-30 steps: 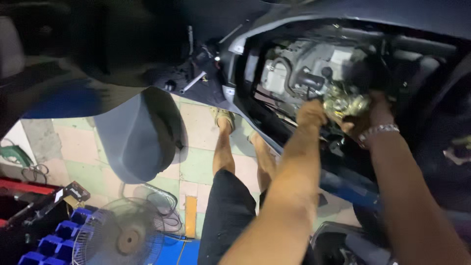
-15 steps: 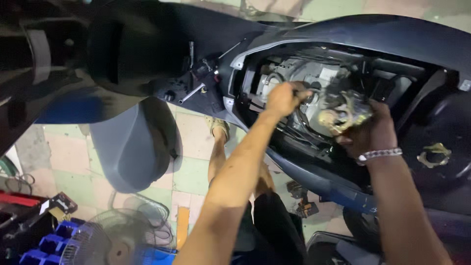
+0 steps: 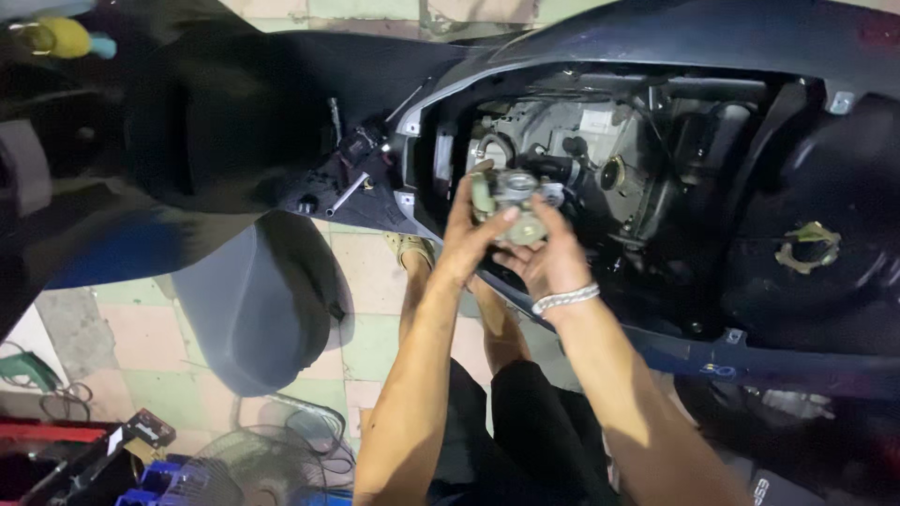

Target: The person removes a carburetor from a scooter using a cordless drill and a screwdriver, then disassembles the carburetor on the floor. The person uses a cloth to clean the work area and places the carburetor on it.

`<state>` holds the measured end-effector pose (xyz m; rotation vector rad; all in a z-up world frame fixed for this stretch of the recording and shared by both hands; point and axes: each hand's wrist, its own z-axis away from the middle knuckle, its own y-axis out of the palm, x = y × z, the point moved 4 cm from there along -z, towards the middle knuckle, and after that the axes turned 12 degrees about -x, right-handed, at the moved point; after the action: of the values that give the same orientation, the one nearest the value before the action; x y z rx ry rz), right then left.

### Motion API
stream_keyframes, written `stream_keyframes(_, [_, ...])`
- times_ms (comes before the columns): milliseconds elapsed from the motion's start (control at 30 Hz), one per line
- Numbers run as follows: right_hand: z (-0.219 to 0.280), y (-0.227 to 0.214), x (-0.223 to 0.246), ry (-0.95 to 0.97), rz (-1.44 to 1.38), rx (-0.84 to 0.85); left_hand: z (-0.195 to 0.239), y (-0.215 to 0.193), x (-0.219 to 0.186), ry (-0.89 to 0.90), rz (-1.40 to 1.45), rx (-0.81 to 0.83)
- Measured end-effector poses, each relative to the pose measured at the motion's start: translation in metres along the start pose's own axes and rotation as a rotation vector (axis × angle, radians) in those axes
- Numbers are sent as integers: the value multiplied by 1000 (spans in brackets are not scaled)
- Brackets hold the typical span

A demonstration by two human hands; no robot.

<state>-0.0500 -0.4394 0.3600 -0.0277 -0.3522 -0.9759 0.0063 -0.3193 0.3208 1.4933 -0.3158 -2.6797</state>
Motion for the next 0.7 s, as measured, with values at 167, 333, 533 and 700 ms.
stream_keyframes(167, [24, -13, 4, -163, 279, 37, -16, -22, 28, -201, 193, -71])
stream_keyframes(333, [45, -49, 27, -760, 724, -97, -20, -26, 38, -394, 507, -8])
stream_keyframes(533, [67, -39, 59, -1273, 920, -171, -15, -28, 46, -553, 602, 92])
stream_keyframes(700, [71, -27, 61, -1198, 941, -31, -17, -39, 64, -557, 567, 222])
